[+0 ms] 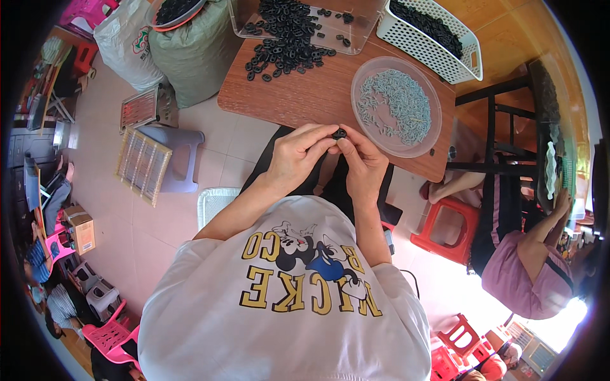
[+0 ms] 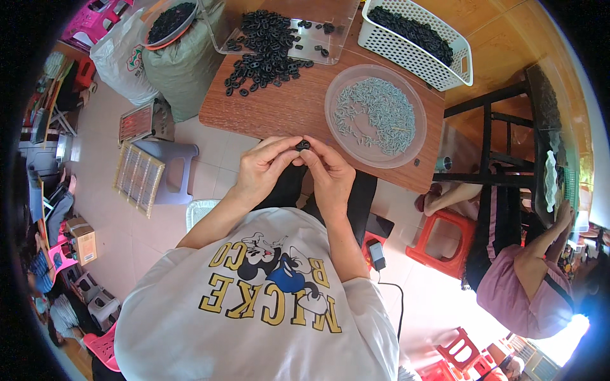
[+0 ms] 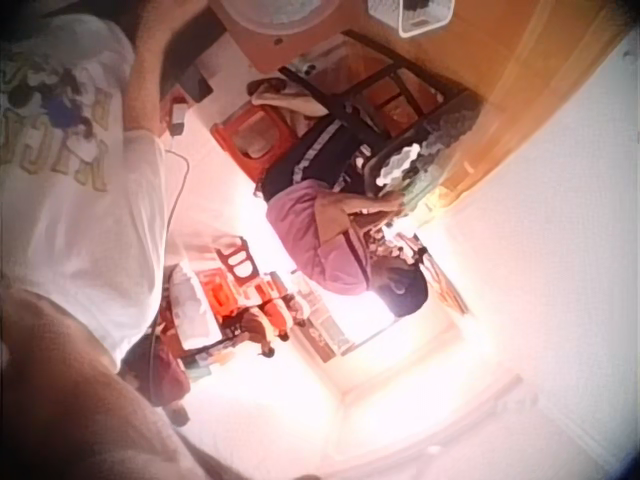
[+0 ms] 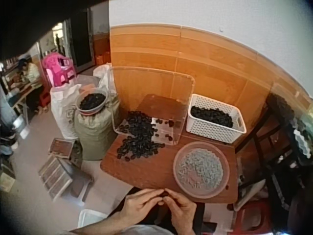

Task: The person repeatedly picks small black plastic components from a pile on the table and inserts small light-blue pins from a bowl into them. The assembled units are placed back onto the table. The process is continuous and repetitive throughout the clip.

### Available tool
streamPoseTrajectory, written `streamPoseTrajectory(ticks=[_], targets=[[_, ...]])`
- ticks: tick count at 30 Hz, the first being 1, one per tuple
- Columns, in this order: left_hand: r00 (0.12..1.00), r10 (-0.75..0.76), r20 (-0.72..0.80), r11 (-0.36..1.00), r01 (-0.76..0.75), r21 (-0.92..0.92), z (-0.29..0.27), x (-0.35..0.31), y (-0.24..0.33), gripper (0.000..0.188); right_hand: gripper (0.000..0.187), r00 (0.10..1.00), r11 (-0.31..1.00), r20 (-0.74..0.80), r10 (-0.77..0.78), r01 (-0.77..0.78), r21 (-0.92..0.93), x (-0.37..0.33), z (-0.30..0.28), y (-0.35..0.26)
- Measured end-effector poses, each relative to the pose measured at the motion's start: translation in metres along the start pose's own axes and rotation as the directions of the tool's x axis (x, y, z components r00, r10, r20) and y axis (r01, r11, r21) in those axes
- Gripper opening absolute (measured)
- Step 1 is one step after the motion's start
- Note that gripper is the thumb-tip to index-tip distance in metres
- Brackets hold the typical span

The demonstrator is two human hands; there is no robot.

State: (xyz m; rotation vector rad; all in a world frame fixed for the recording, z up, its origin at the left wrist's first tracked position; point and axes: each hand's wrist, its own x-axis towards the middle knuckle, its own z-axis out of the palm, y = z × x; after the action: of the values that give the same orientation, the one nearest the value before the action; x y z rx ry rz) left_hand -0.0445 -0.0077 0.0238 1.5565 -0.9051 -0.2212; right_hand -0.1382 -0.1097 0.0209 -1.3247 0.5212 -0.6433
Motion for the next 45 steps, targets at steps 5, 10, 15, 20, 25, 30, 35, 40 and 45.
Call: streamPoseTrajectory(ticks=[5,10,15,20,25,30,35,40,45], targets=[[1.0,0.018,0.008,1.0,-0.018,-0.006,0.001,-0.005,-0.009,0.024,0.024,1.0,1.0,-0.016,-0.019,0.019,-0.025,-0.004,-0.001,0.01],[0.99,-0.143,0.02,0.968,0.144,-0.206,0.004,-0.006,-0.009,0.024,0.025,0.997,0.998,-0.053,-0.049,0.051,0.046,-0.006,0.005,0.007],[0.958,-0.284,0.039,0.885,0.278,-0.374,0.0,-0.001,-0.006,0.019,0.027,1.0,0.994,0.025,-0.001,0.004,-0.109,-0.003,0.005,-0.006],[0.868,-0.493,0.054,0.634,0.401,-0.661,-0.001,0.002,-0.016,0.018,0.027,0.999,0.977,0.025,-0.029,0.033,-0.212,0.008,-0.004,-0.019],[0.925,-0.322,-0.202,0.911,0.245,-0.331,-0.032,0.008,-0.042,0.015,0.021,0.782,0.677,-0.093,-0.616,0.465,-0.57,0.071,-0.031,-0.112],[0.932,-0.178,-0.315,0.914,0.275,0.299,-0.081,0.039,-0.057,0.017,0.03,0.635,0.536,-0.148,-0.758,0.478,-0.696,0.16,-0.07,-0.166],[0.967,-0.024,-0.253,0.821,0.163,0.547,-0.093,0.048,-0.076,0.014,0.039,0.506,0.415,-0.085,-0.858,0.586,-0.696,0.105,-0.016,-0.176],[0.99,0.13,-0.063,0.845,-0.077,0.529,-0.061,0.066,-0.08,0.013,0.019,0.174,0.04,-0.343,-0.923,0.931,0.363,-0.017,0.004,-0.172],[0.956,0.284,0.071,0.762,-0.269,0.589,-0.034,0.085,-0.1,0.02,0.017,0.04,-0.031,-0.119,-0.992,0.843,0.537,-0.041,0.023,-0.18]])
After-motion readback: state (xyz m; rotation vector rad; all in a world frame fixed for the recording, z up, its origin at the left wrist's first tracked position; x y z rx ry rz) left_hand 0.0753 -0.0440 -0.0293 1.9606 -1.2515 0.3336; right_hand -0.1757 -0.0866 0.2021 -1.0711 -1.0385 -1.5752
